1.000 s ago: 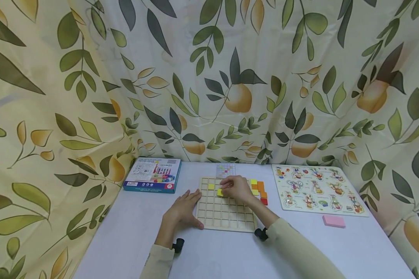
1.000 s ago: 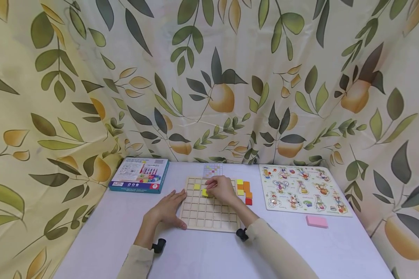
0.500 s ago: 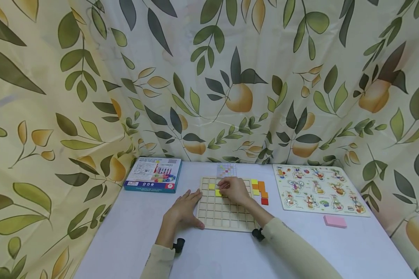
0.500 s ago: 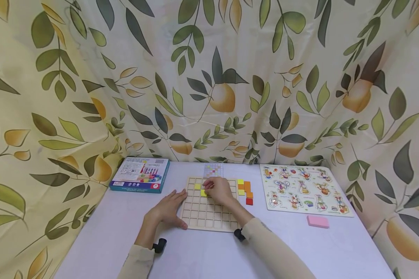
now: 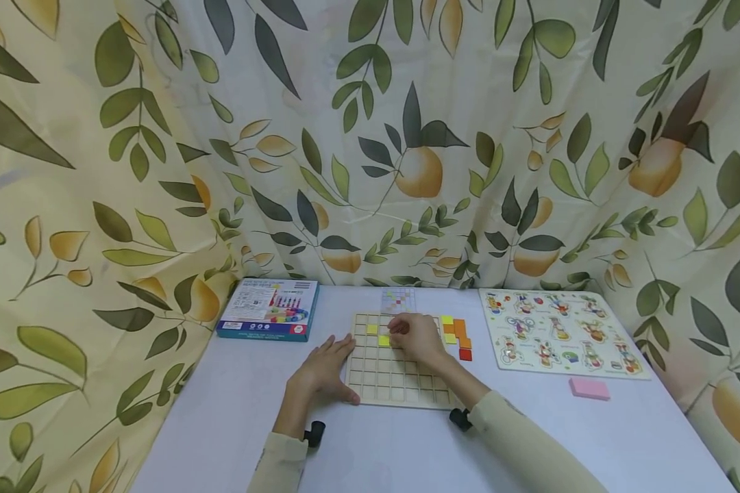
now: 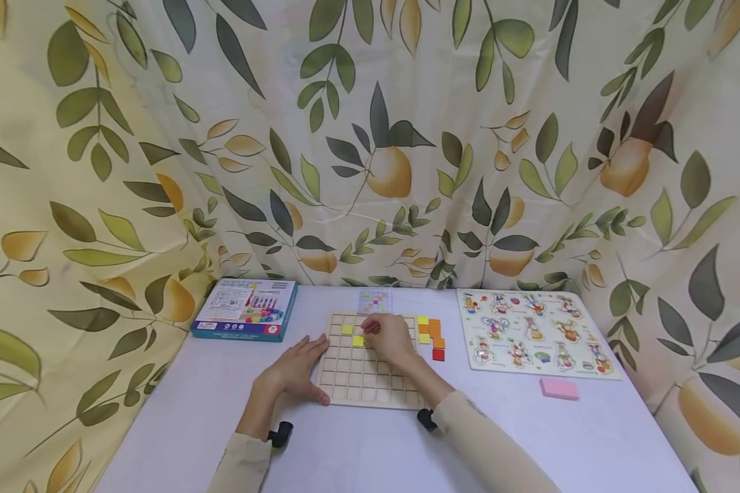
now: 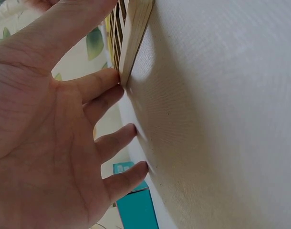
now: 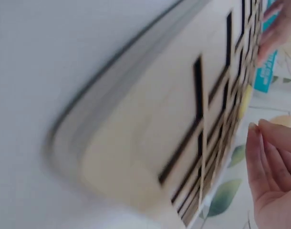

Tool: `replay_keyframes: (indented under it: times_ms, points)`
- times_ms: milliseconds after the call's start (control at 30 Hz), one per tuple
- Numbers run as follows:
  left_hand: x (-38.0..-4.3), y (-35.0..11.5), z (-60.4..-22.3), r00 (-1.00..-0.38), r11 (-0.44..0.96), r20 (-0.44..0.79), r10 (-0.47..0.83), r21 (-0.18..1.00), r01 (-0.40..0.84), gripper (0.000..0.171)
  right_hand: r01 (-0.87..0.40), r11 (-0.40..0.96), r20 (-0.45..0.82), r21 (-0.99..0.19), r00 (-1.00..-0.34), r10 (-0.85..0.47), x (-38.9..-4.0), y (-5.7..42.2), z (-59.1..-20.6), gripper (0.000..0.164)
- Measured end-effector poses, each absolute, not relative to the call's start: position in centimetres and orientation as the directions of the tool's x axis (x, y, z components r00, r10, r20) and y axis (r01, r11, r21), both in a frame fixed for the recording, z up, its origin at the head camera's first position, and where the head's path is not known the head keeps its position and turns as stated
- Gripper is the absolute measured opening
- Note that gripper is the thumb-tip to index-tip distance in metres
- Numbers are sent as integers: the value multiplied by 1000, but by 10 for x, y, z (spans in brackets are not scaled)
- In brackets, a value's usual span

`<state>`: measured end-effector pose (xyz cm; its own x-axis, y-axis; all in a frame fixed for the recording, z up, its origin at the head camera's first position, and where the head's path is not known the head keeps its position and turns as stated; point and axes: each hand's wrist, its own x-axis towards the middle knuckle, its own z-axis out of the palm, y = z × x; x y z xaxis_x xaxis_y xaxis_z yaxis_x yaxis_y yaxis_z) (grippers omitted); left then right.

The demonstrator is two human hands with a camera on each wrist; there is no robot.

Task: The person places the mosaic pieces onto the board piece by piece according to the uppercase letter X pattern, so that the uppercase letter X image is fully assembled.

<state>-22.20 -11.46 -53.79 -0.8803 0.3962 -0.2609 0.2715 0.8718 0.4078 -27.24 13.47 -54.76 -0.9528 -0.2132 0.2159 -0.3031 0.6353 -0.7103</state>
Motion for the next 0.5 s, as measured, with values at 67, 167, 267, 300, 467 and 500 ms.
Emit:
replay_keyframes:
  times_ms: [67, 167, 267, 300, 467, 500]
  points:
    - [-222, -114, -538, -879, 869, -259, 401, 412, 275, 120, -301, 621, 225, -724, -954, -200, -268, 142, -543, 13]
    - [-222, -114, -537, -880, 867, -254, 402, 414, 277, 121, -303, 613, 245, -730, -953, -180, -264, 153, -537, 13]
    - [-221, -114, -538, -881, 866, -254, 400, 419, 272, 121, -304, 619, 261, -724, -952, -162, -260, 166, -533, 14]
    - [-221, -114, -538, -880, 865, -252, 402, 421, 274, 121, -310, 619, 270, -721, -949, -161, -259, 170, -532, 14]
    - [-221, -114, -538, -877, 860, -248, 411, 425, 283, 121, -279, 656, 266, -701, -956, -123, -251, 191, -528, 11]
    - [-221, -114, -538, -876, 858, -247, 414, 426, 286, 120, -267, 663, 261, -699, -959, -111, -249, 195, -527, 10]
